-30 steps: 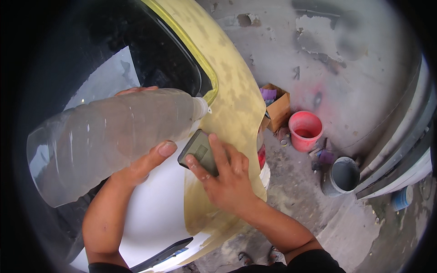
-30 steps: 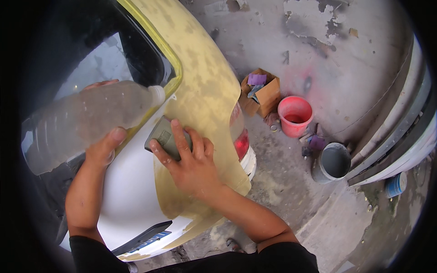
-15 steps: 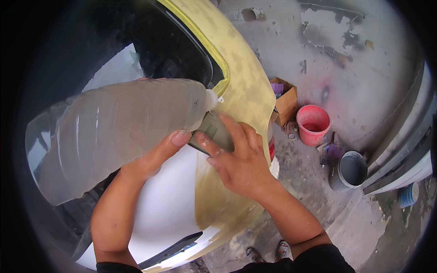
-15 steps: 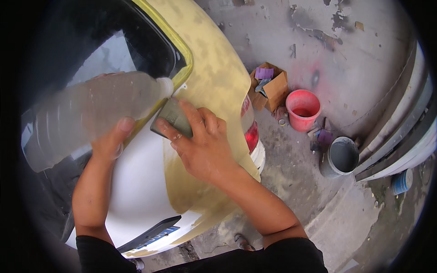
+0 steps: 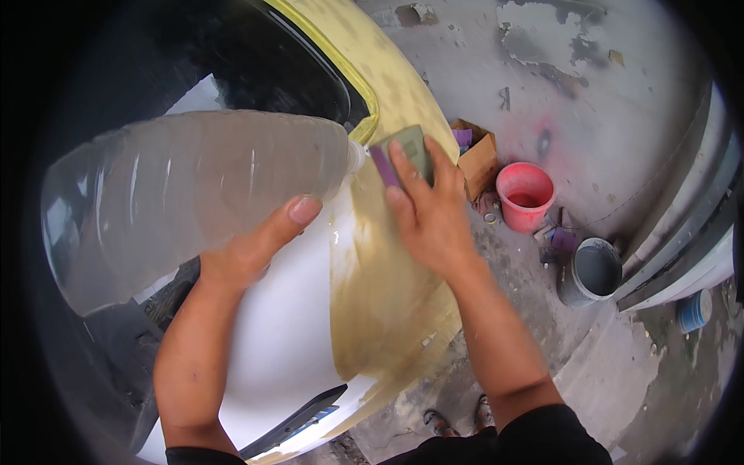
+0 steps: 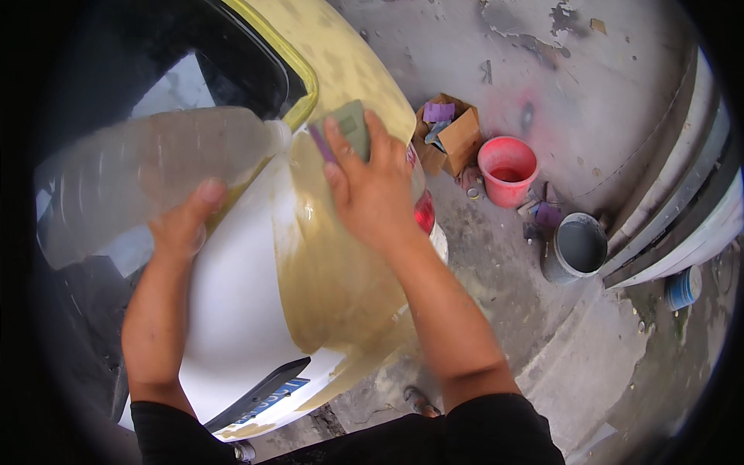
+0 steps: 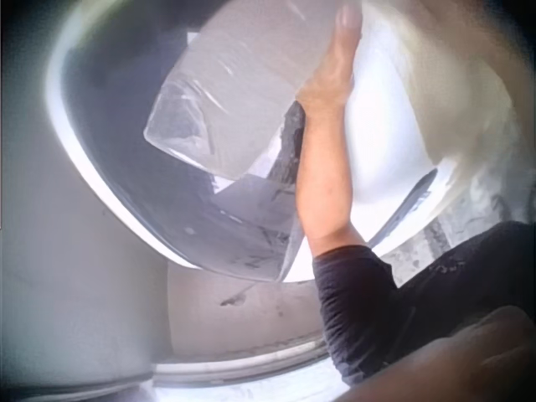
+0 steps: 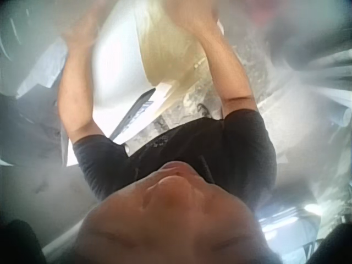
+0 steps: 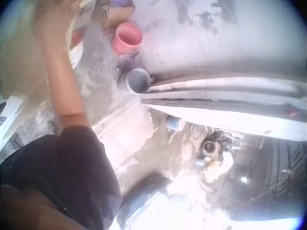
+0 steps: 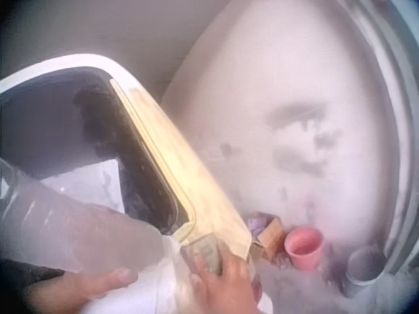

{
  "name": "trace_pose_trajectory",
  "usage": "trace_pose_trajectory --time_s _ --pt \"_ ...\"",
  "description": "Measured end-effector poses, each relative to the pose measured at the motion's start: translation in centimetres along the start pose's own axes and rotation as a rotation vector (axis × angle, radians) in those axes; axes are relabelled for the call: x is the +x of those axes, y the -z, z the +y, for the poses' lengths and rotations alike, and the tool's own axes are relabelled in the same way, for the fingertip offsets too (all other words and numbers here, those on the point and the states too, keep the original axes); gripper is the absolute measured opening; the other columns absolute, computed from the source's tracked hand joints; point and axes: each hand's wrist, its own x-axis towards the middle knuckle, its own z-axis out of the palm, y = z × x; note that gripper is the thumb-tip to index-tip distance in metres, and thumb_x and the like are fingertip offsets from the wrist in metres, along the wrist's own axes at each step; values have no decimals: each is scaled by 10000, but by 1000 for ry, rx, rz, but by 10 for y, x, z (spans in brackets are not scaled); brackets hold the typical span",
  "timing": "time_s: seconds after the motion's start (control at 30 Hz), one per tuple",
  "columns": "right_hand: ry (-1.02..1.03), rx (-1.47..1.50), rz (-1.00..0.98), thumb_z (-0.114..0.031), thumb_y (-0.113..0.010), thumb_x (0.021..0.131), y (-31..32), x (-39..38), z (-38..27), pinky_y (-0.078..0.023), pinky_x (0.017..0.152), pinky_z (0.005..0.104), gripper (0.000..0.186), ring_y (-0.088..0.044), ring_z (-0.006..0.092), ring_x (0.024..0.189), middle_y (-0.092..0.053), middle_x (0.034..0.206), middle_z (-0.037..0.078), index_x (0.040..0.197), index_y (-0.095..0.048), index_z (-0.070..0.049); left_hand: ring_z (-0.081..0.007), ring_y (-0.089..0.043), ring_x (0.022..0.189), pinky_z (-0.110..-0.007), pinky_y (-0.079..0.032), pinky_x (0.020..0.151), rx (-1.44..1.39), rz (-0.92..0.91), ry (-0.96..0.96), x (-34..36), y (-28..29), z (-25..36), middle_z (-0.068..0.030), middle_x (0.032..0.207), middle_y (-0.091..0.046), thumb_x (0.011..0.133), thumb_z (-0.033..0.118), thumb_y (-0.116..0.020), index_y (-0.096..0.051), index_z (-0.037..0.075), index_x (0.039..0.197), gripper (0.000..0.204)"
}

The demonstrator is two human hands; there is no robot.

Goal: The person sands the rear body panel of a white van using a sanding block and water from a plastic bottle, then rinses the block and sandpaper in a bucket.

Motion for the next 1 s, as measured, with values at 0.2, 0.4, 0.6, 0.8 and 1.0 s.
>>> trace_pose_trajectory --time_s 0.2,0.4,0.6,0.8,1.0 --pt "21 -82 99 -232 -614 877 -45 -122 -60 -385 943 493 505 -470 436 1095 -381 1344 340 1372 -519 -219 -252 -539 1127 -369 -440 966 71 -23 4 4 3 -18 -132 1224 -540 661 275 -835 -392 16 1353 862" --pt "-90 18 46 -237 -548 929 -17 -39 -10 -350 989 528 512 -417 491 1161 -355 1372 333 1426 -436 -190 -263 -544 1134 -380 -446 968 5 -39 -66 2 -1 -14 -137 1233 -544 651 296 -847 -397 18 1352 877" --pt "-81 60 1 -221 -588 899 -25 -110 -37 -375 951 503 482 -456 465 1120 -373 1348 361 1369 -508 -153 -277 -541 1151 -387 -441 980 55 -49 -55 4 1 -17 -155 1238 -545 653 323 -850 -377 21 1364 905" --pt "-128 33 57 -214 -584 895 -31 -85 -8 -387 914 529 521 -445 464 1129 -404 1335 352 1400 -464 -166 -296 -528 1185 -408 -434 1005 96 -156 -42 1 2 -15 -173 1265 -536 643 326 -858 -368 29 1354 913" --pt "-134 -15 137 -162 -562 903 -30 -61 19 -374 936 490 458 -455 440 1136 -360 1374 373 1359 -521 -170 -302 -520 1195 -426 -431 1010 -7 -176 -54 8 -4 -16 -166 1271 -524 615 333 -879 -375 35 1339 931"
